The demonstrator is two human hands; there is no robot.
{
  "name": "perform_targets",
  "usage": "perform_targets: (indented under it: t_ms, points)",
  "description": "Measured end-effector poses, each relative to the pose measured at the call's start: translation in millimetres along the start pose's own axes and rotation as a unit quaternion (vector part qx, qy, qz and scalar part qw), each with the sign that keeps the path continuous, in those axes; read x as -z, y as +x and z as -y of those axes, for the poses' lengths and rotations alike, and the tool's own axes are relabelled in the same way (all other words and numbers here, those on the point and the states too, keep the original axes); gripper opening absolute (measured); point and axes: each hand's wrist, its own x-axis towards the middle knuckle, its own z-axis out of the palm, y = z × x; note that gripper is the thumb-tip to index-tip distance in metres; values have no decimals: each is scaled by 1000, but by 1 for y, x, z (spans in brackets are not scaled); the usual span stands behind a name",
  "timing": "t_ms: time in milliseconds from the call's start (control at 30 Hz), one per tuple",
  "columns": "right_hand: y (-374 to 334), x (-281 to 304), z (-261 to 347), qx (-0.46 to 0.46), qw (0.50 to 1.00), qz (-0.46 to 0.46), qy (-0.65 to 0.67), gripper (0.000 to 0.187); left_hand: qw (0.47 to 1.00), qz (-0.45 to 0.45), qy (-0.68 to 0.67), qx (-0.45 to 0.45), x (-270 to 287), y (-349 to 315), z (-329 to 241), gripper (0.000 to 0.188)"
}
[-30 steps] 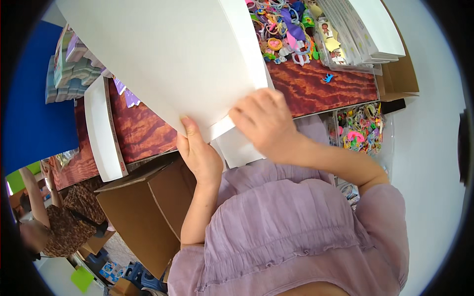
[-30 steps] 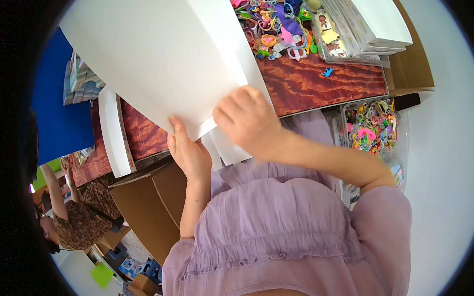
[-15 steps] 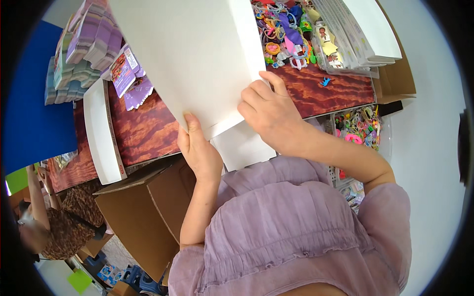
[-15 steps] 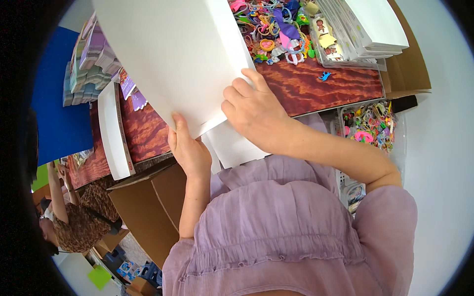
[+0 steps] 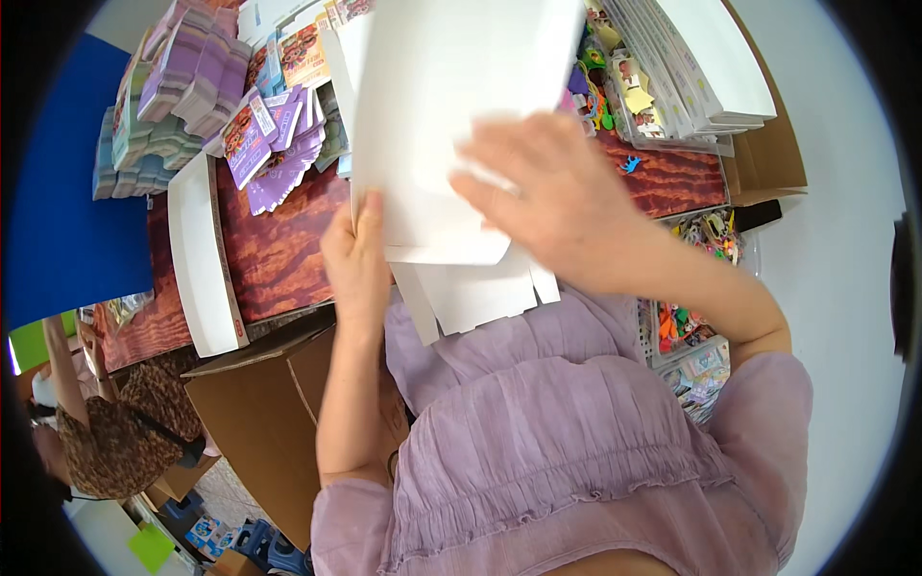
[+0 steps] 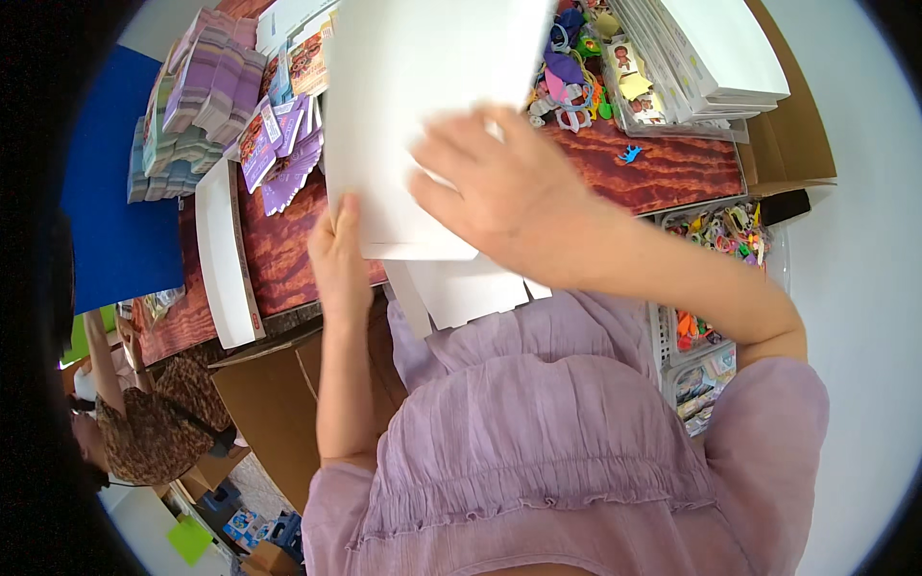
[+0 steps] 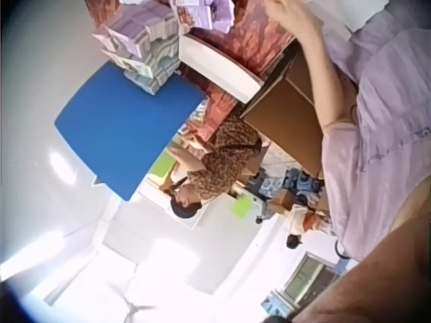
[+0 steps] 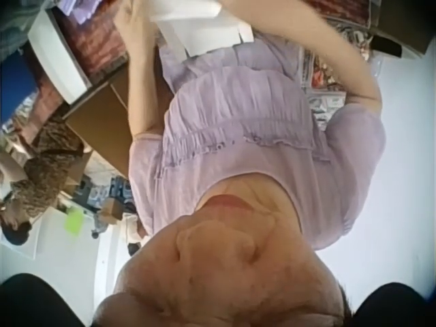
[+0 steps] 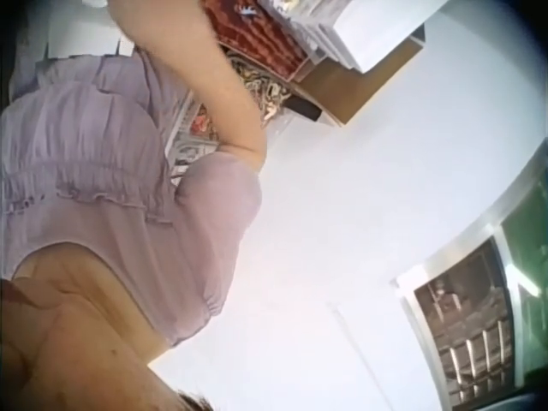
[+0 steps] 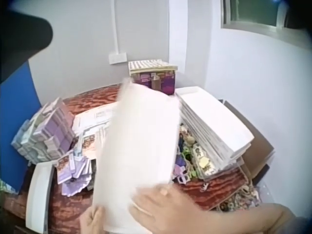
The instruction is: Folding flat white cardboard sheets into boxes.
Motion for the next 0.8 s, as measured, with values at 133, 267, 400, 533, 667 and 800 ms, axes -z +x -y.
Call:
perform_targets:
  t_ms: [133,267,400,533,667,800]
  points:
    - [62,33,-72,140,956,-148,-211,27,983,101,135,-67,26,21,-42,29]
    - [69,61,-85,4,970,243,-17,29,970,150,175,-82,65,55,-73,25]
    - [79,34,-111,46,972,219,-72,32,954,138,229,-133,98,73,-84,21]
    - [75,4,-116,28,993,106,45,19,941,91,262,-193,123,72,-93,12]
    - [59,17,-94,-42,982,122,139,18,949,-42,198,-242,146,67,-106,36]
    - [23,23,-104,-271,921,101,260,18,895,-251,211,-302,127,34,-81,36]
